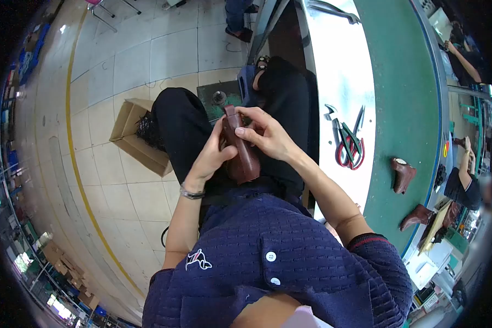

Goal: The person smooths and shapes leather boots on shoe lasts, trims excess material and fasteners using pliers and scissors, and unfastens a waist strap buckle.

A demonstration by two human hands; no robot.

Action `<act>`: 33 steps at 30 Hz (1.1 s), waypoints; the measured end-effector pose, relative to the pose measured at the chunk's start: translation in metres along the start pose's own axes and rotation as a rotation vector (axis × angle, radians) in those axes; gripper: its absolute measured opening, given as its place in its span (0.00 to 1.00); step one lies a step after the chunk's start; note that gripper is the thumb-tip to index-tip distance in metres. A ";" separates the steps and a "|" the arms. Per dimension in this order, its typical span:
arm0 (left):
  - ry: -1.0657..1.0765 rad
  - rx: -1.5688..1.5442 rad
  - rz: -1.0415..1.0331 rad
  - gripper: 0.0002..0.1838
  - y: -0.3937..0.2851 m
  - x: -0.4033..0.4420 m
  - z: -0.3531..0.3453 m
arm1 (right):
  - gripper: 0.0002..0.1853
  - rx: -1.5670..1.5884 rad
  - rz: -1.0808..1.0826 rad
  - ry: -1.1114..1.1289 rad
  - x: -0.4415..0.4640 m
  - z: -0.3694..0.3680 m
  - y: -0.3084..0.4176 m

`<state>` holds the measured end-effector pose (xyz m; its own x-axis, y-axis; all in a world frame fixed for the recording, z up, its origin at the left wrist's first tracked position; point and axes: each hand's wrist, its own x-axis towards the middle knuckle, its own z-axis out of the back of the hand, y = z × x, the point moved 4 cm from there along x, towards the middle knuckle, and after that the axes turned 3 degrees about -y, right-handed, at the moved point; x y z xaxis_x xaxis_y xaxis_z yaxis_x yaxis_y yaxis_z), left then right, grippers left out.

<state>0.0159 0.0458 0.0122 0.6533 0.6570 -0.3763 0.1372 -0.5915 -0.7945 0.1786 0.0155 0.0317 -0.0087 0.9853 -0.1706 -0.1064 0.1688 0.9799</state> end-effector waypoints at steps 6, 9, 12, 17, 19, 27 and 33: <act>-0.221 0.085 -0.026 0.30 -0.004 0.012 -0.020 | 0.22 -0.537 0.123 -0.549 -0.049 0.085 -0.007; -0.224 0.059 -0.015 0.28 -0.004 0.014 -0.017 | 0.30 -1.135 -0.204 -0.644 -0.099 0.153 -0.060; -0.229 0.034 -0.024 0.25 -0.005 0.012 -0.014 | 0.26 -1.132 -0.224 -0.554 -0.114 0.165 -0.069; -0.256 -0.012 -0.052 0.22 0.000 0.010 -0.013 | 0.18 -0.581 -0.473 -0.479 -0.103 0.161 -0.050; -0.269 0.004 -0.071 0.21 -0.001 0.006 -0.017 | 0.15 -0.199 -0.322 -0.176 -0.092 0.129 -0.022; -0.287 0.052 -0.109 0.21 0.004 0.000 -0.018 | 0.23 0.409 -0.766 0.397 -0.083 0.011 0.008; -0.299 0.131 -0.166 0.23 0.006 -0.008 -0.019 | 0.30 0.330 -0.746 0.595 -0.076 0.001 0.006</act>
<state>0.0261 0.0281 0.0191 0.3811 0.8580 -0.3444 0.1135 -0.4132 -0.9036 0.1795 -0.0587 0.0510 -0.5567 0.4668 -0.6872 -0.0075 0.8244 0.5660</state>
